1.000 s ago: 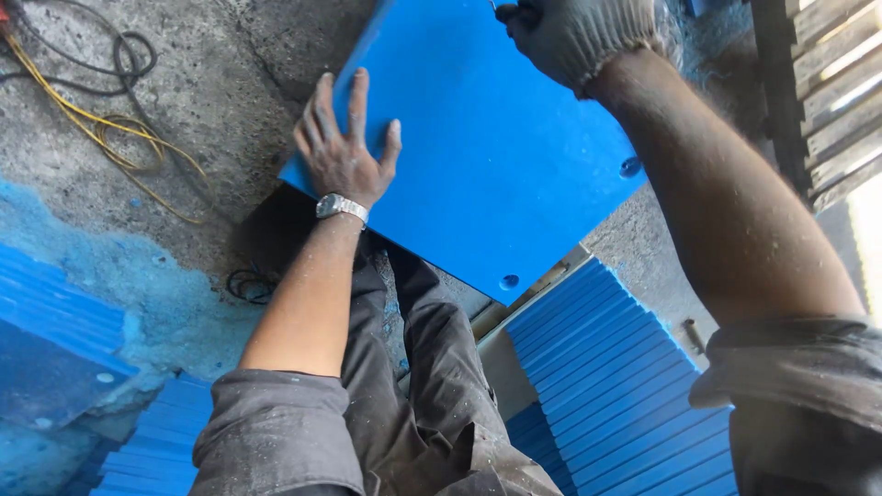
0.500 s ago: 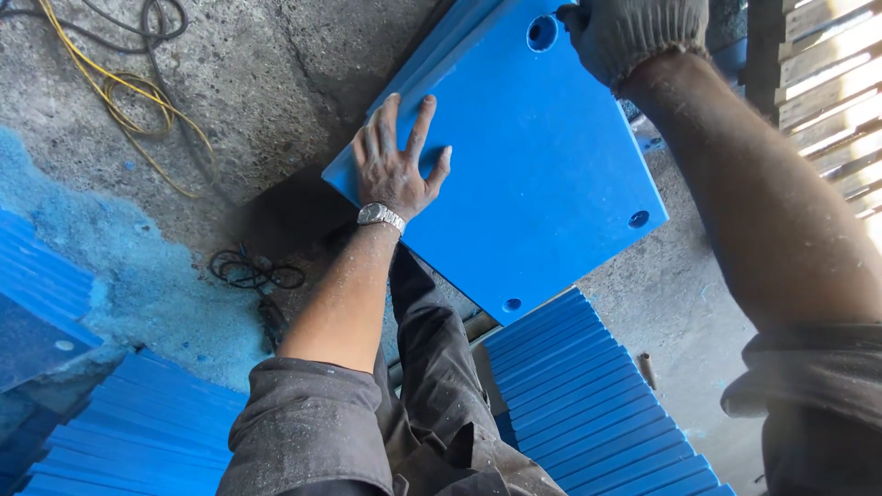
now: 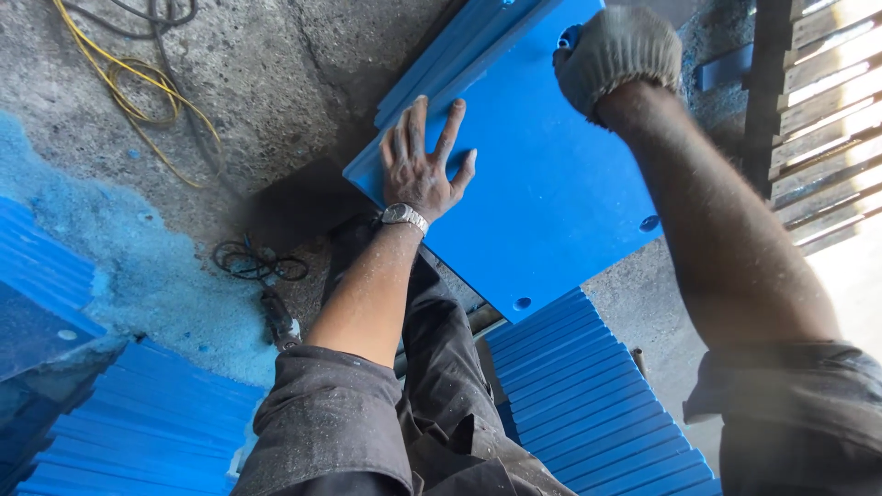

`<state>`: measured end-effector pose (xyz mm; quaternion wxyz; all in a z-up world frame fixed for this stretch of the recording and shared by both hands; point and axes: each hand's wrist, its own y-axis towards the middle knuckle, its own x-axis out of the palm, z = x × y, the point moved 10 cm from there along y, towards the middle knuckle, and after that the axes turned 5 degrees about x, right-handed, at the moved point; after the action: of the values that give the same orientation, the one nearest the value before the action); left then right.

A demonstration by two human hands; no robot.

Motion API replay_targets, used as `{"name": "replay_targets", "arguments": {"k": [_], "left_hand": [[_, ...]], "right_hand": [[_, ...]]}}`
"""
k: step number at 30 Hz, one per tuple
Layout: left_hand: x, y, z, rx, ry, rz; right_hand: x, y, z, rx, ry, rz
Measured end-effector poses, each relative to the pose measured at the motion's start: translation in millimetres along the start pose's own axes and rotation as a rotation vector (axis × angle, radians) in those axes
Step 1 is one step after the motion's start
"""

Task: The recorder is cleaning and deburring the edges and holes of blue plastic blocks using a small hand tool.

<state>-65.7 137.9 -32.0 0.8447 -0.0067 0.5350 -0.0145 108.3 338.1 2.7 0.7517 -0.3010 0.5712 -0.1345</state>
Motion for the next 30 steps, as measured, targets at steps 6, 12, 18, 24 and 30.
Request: {"name": "replay_targets", "arguments": {"k": [6,12,18,24,30], "left_hand": [[5.0,0.8,-2.8,0.01,0.008,-0.015],[6.2,1.9,-3.9,0.013,-0.001,0.005],[9.2,1.1,-1.8,0.019,-0.037,0.012],[8.8,-0.1,-6.5,-0.007,-0.073,0.05],[-9.8,-6.1,-11.7,0.046,-0.204,0.154]], "right_hand": [[-0.3,19.0,40.3,0.101,0.193,-0.032],[2.0,-9.0,50.1,0.078,0.02,0.089],[-23.5,-78.9,37.3,0.511,0.792,-0.312],[16.8,-116.5,1.0,0.321,1.563,-0.136],[34.7,-175.8,-65.1,0.424,1.182,-0.26]]}}
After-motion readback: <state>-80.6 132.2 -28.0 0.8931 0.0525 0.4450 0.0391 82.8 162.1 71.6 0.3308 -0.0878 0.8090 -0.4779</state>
